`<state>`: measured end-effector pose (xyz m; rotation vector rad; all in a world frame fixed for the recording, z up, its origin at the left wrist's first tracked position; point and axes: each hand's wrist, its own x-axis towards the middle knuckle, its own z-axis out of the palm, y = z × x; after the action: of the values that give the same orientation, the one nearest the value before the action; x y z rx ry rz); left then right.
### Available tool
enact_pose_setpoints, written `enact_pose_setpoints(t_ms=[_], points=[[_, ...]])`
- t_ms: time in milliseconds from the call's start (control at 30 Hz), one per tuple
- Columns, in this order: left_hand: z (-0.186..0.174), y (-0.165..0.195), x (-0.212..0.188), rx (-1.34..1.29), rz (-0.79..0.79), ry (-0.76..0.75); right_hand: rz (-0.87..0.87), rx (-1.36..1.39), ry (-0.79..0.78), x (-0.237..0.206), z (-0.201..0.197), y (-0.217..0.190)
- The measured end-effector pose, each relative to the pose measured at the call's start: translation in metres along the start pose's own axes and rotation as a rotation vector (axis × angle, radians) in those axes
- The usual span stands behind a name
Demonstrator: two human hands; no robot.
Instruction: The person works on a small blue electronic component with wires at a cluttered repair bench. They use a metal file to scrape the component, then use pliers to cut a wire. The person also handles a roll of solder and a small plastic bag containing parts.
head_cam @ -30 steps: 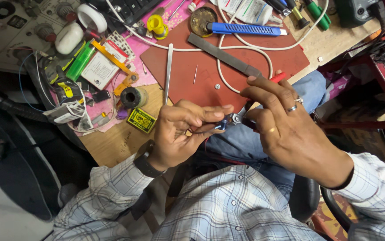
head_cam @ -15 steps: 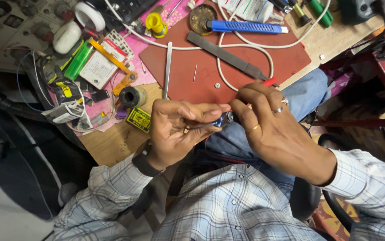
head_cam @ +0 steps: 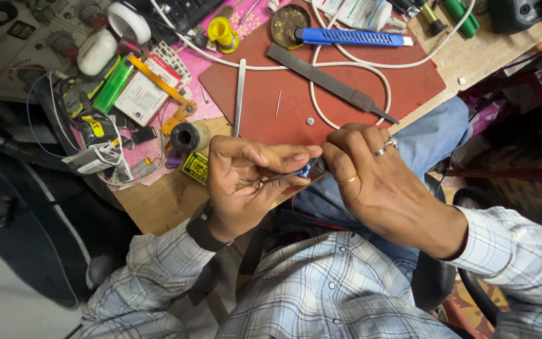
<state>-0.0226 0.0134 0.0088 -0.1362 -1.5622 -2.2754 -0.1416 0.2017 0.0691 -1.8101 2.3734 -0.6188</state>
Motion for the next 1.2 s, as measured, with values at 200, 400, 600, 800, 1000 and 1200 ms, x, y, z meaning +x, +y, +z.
enact_pose_setpoints(t_ms=[200,400,600,800,1000,1200], points=[[0.000,0.000,0.000,0.009,-0.011,-0.005,0.001,0.022,0.005,-0.001,0.002,0.001],[0.001,-0.003,-0.003,-0.008,-0.024,-0.013,-0.004,0.010,0.010,-0.004,0.001,0.002],[0.004,-0.005,-0.001,0.004,0.020,-0.032,-0.011,0.009,0.059,-0.003,0.000,0.000],[0.007,0.004,0.011,0.070,-0.007,-0.109,0.067,0.045,0.146,-0.008,-0.015,0.019],[0.012,0.014,0.022,0.666,0.102,-0.103,0.199,-0.406,0.199,0.007,-0.030,0.089],[0.012,0.015,0.030,0.676,-0.045,-0.064,0.295,-0.475,0.075,0.020,-0.030,0.139]])
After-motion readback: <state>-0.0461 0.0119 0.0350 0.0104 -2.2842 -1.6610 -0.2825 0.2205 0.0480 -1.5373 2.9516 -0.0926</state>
